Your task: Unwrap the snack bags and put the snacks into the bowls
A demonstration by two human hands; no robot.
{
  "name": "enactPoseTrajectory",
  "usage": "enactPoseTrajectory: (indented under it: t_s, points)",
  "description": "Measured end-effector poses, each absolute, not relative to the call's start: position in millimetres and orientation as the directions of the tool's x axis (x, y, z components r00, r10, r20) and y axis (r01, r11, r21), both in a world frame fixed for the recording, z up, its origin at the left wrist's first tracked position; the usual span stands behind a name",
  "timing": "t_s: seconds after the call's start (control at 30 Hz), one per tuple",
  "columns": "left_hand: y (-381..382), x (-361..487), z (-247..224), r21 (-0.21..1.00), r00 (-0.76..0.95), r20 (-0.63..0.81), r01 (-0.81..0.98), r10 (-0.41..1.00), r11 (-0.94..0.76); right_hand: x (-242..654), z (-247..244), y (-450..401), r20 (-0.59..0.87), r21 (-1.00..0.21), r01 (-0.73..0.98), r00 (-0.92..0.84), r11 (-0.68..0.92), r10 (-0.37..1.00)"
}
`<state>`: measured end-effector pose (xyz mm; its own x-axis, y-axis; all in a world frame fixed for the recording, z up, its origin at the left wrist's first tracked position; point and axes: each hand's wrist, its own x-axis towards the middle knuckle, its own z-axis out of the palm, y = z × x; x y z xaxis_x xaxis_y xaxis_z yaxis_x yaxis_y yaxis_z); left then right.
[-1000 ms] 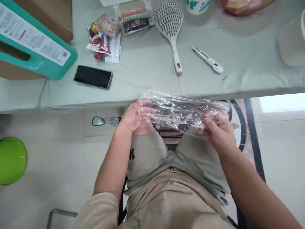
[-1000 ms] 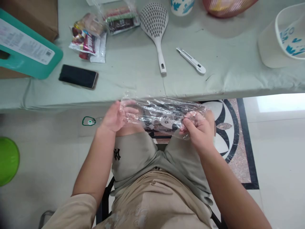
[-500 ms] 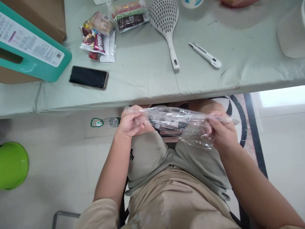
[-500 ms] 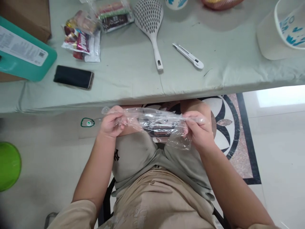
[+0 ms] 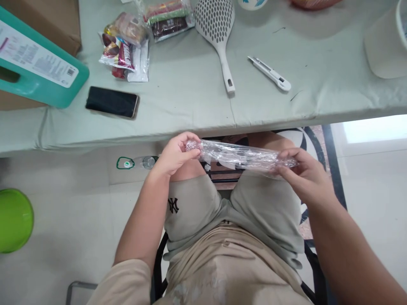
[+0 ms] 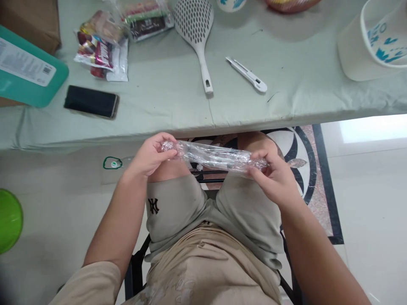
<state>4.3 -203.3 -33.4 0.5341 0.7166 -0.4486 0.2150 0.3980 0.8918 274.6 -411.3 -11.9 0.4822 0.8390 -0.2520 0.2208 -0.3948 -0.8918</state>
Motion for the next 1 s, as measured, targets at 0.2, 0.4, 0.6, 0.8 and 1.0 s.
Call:
enactPoseTrajectory:
  t_s: [0.2, 0.4, 0.6, 0.8, 1.0]
  points:
    - [-200, 3, -30, 0.899, 0.493, -0.422, 0.119, 0.761, 0.421, 277, -20, -407, -0.406, -0.845, 0.162, 0.424, -0.509, 0.809]
    - [-201, -3, -29, 0.928, 0.486, -0.356, 0.081, 0.798, 0.365, 268, -18, -404, -0.482, -0.876, -0.25, 0.422, -0.412, 0.768]
    - [-207, -4, -30, 0.905, 0.448, -0.376, -0.012, 0.811, 0.426, 267, -18, -408, -0.373, -0.913, -0.339, 0.464, -0.227, 0.804]
    - [-210, -8, -27, 0.933, 0.416, -0.316, -0.026, 0.853, 0.358, 270, -18, -426, -0.116, -0.993, -0.057, 0.403, -0.101, 0.908]
    - [-201, -6, -24, 0.979, 0.342, -0.203, 0.059, 0.917, 0.195, 261, -12, -441, -0.254, -0.904, 0.275, 0.273, -0.328, 0.928]
